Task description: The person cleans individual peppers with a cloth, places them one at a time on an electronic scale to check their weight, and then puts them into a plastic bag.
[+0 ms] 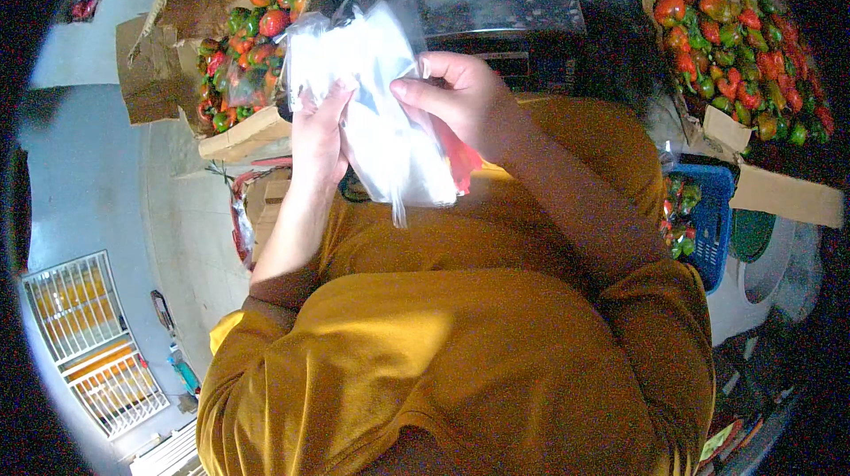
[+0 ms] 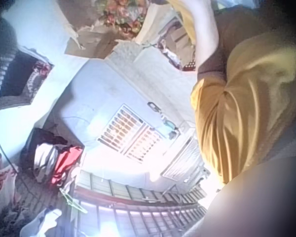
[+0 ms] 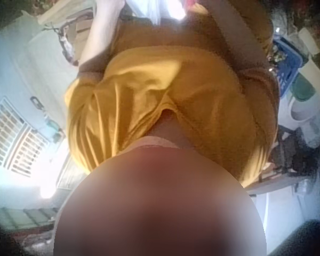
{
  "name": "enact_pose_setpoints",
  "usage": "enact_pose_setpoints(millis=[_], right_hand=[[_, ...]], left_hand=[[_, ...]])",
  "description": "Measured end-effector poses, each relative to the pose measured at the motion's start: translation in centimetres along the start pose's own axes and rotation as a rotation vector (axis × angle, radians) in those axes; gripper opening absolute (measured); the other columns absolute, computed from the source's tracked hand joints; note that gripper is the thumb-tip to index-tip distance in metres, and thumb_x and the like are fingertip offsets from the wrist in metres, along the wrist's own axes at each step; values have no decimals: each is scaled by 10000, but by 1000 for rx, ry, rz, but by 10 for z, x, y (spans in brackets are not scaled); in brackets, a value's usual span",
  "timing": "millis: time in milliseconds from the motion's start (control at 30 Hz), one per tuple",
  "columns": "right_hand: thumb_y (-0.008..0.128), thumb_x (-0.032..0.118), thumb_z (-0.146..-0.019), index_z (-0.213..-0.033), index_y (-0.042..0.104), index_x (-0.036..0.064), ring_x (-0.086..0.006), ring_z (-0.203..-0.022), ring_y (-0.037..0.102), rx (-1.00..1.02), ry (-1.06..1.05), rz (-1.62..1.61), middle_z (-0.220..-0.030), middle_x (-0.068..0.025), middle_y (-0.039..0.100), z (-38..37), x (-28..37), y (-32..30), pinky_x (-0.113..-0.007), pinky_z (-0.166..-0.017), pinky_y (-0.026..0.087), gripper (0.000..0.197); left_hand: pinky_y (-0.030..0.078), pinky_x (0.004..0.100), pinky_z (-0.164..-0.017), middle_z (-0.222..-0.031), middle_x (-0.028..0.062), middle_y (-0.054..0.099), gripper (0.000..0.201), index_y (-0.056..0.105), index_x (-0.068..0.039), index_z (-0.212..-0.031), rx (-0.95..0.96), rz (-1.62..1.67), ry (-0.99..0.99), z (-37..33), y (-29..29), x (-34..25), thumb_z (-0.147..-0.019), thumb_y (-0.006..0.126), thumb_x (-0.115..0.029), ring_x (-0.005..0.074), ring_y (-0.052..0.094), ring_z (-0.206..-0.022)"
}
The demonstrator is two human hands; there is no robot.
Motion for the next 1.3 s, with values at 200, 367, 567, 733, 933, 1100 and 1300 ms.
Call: enact_pose_setpoints(millis=[200,367,567,733,933,1100,1300], right_hand=[[617,151,-822,-775,581,30,-42,-649,521,39,-9,15,-684,12,578,3,9,5,-203,-585,419,134],[641,117,-798,-690,528,46,-46,-618,527,3,-22,76,-660,-8,584,3,4,4,-206,-546,417,172],[641,81,-789,-671,512,57,-41,-595,511,12,-52,0,-641,0,569,4,4,6,-199,-528,405,177],[642,81,-787,-671,514,60,-35,-589,500,15,-55,-18,-631,12,558,4,3,7,-193,-525,395,174],[607,167,-820,-756,543,44,-69,-579,541,-101,-63,157,-622,-7,559,0,7,-5,-217,-503,440,153],[525,281,-861,-1070,528,48,-167,-567,585,-526,-222,520,-793,-87,578,-13,35,-69,-258,-493,492,313],[537,199,-857,-1137,528,100,-142,-647,579,-750,-269,188,-897,-58,587,-1,33,-187,-254,-520,474,297]], left_hand=[[437,293,-848,-1086,70,539,400,417,-49,-1213,3,18,-36,5,5,2,-835,544,-30,155,530,-986],[435,301,-837,-1099,76,525,424,388,-47,-1233,15,-15,-11,6,5,8,-830,514,-13,162,524,-989],[434,297,-832,-1100,77,523,477,374,-47,-1246,15,-23,-35,4,1,15,-787,465,50,171,522,-994],[433,294,-837,-1107,75,521,473,376,-47,-1245,24,-20,-41,4,1,16,-790,459,50,172,512,-1012],[434,291,-845,-1100,73,531,456,390,-42,-1232,1,-159,-37,-17,5,-1,-802,530,18,165,517,-1015],[486,421,-638,-860,224,595,521,341,-22,-1204,-59,-1535,490,-105,-56,-11,-764,600,-125,374,602,-737],[493,408,-757,-1128,186,526,435,372,-167,-1292,277,-2031,53,-157,-84,57,-863,357,-95,319,585,-948]])
Point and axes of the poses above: each hand's wrist, its own z-axis away from the middle knuckle, its own y-axis out of the palm, x = y × z, the point moved 1 cm from there along -z, towards the middle knuckle
